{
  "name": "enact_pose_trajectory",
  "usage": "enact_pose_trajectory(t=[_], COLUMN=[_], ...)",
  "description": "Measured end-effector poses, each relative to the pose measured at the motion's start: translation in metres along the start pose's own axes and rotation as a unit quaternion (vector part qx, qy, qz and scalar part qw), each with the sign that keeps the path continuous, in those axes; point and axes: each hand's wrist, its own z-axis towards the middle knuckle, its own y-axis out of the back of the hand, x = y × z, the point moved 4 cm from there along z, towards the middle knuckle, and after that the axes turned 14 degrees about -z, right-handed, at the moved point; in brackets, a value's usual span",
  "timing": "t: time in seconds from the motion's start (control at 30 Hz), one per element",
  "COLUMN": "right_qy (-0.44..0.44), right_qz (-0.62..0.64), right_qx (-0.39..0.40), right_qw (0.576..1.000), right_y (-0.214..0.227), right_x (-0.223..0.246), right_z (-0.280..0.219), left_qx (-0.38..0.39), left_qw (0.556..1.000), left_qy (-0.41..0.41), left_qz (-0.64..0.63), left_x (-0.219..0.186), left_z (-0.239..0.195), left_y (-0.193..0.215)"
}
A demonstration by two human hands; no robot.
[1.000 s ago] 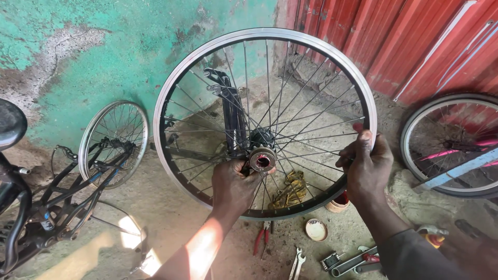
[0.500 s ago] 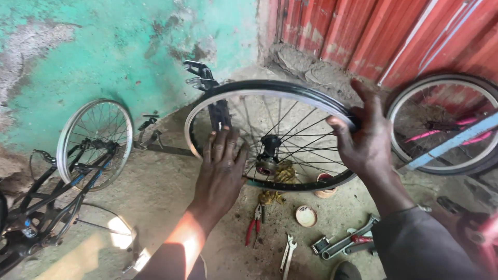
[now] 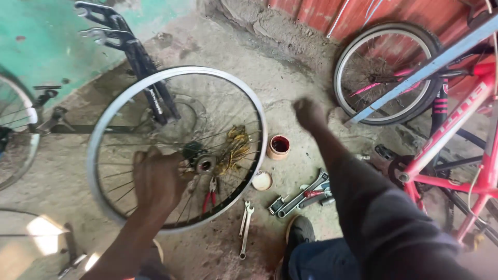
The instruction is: The person applies red grease to the hub of a bicycle wheel using their fingers. They repeatedly dip their fingers into a small container of grease and spread it around the hub area while the wheel is held upright.
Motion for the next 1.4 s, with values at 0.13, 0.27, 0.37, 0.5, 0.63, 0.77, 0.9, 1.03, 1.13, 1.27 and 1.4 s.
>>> enact_pose_trajectory(t=[0.13,0.27,0.37,0.5,0.63,0.77,0.9,1.03,1.13,1.27,1.4], right_qy=[0.057,0.157,0.177,0.134,0.131,0.123,0.12,0.137,0.083,0.048,0.014], right_qz=[0.003,-0.229,-0.317,-0.397,-0.325,-0.343,-0.329,-0.312,-0.246,-0.14,-0.018], right_qx=[0.163,0.294,0.319,0.304,0.257,0.275,0.268,0.242,0.316,0.251,0.138], right_qw=[0.985,0.915,0.876,0.856,0.901,0.89,0.898,0.908,0.912,0.957,0.99], right_y=[-0.167,-0.199,-0.224,-0.257,-0.243,-0.232,-0.25,-0.275,-0.238,-0.16,-0.036], right_x=[-0.03,-0.005,0.009,0.012,0.016,0.023,0.016,-0.001,-0.001,-0.019,-0.002], right_z=[-0.064,-0.081,-0.064,-0.063,-0.074,-0.075,-0.076,-0.071,-0.058,-0.024,0.015], left_qx=[0.073,0.098,0.242,0.217,0.085,-0.004,0.021,0.017,0.063,0.042,-0.025], left_qw=[0.994,0.974,0.911,0.913,0.953,0.991,0.991,0.994,0.99,0.992,0.993], left_qy=[0.057,0.127,0.281,0.29,0.191,0.069,0.099,0.101,0.121,0.113,0.07], left_qz=[0.06,0.158,0.183,0.185,0.217,0.111,0.092,0.03,0.025,-0.023,-0.097], left_x=[0.005,0.0,0.003,0.019,0.025,0.017,0.02,0.011,0.011,0.018,0.021], left_z=[0.02,0.04,0.057,0.044,0.025,0.025,0.027,0.035,0.035,0.026,0.022], left_y=[-0.001,0.007,0.014,0.002,-0.005,0.001,0.003,0.015,0.023,0.044,0.069])
